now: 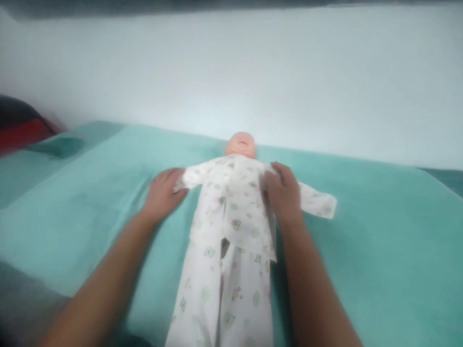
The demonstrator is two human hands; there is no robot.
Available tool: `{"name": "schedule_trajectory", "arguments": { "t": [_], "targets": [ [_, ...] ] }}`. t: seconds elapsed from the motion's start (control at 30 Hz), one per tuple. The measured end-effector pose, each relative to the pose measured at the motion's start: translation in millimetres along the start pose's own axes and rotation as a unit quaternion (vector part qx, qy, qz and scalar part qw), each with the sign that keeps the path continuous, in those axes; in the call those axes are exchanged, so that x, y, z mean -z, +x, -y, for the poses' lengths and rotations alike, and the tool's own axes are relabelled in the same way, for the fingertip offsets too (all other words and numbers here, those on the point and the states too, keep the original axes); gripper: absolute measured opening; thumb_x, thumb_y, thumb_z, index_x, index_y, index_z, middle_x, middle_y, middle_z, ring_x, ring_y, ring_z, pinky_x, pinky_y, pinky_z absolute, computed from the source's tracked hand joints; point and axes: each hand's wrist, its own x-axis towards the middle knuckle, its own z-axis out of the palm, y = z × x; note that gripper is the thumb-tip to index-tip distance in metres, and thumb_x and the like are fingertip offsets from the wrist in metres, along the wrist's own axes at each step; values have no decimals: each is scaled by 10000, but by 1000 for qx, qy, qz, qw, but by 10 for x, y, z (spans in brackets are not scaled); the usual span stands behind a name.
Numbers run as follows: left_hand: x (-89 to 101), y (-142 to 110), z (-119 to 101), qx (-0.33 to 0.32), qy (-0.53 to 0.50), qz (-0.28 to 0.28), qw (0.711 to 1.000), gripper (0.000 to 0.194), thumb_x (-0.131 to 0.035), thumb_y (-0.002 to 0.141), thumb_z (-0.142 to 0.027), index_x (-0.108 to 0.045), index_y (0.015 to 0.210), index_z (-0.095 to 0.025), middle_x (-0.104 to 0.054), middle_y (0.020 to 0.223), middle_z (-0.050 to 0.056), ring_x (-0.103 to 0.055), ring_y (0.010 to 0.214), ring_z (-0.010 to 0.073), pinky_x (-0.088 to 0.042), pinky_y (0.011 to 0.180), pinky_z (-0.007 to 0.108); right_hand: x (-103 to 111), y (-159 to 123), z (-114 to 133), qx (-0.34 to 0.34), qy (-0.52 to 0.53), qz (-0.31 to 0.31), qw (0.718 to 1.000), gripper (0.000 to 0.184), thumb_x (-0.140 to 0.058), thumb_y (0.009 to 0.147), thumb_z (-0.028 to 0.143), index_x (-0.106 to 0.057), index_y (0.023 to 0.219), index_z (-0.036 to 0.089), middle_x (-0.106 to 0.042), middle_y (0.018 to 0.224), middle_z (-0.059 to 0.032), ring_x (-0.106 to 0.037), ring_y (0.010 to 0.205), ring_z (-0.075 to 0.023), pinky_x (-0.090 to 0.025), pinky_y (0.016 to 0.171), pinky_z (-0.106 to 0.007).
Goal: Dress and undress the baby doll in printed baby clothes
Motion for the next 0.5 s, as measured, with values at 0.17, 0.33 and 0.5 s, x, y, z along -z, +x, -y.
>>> {"name": "schedule_trajectory", "arguments": {
  "t": [0.17,0.33,0.5],
  "targets": [
    [10,-32,110,81,46,13,996,441,-514,862,-256,-585,1297,-228,-640,1238,118,-557,1152,329,-442,942,444,-45,-35,150,-51,-58,-9,997,415,-566,836,427,-660,1205,259,-643,1343,-74,-570,1246,-318,-395,1082,-545],
    [20,59,101,103,70,-59,990,427,-471,826,-113,-628,1215,-190,-645,1149,135,-557,1100,332,-448,883,437,-39,-63,198,-58,-61,-5,996,411,-564,845,422,-651,1220,277,-642,1349,-63,-577,1244,-317,-414,1068,-530],
    [-3,33,240,167,24,-93,981,444,-437,770,-21,-653,1117,-195,-625,1097,136,-568,1071,325,-463,850,427,-41,-64,147,-41,-72,-8,996,400,-552,852,426,-651,1215,289,-637,1353,-60,-579,1244,-314,-427,1067,-528]
  ]
}}
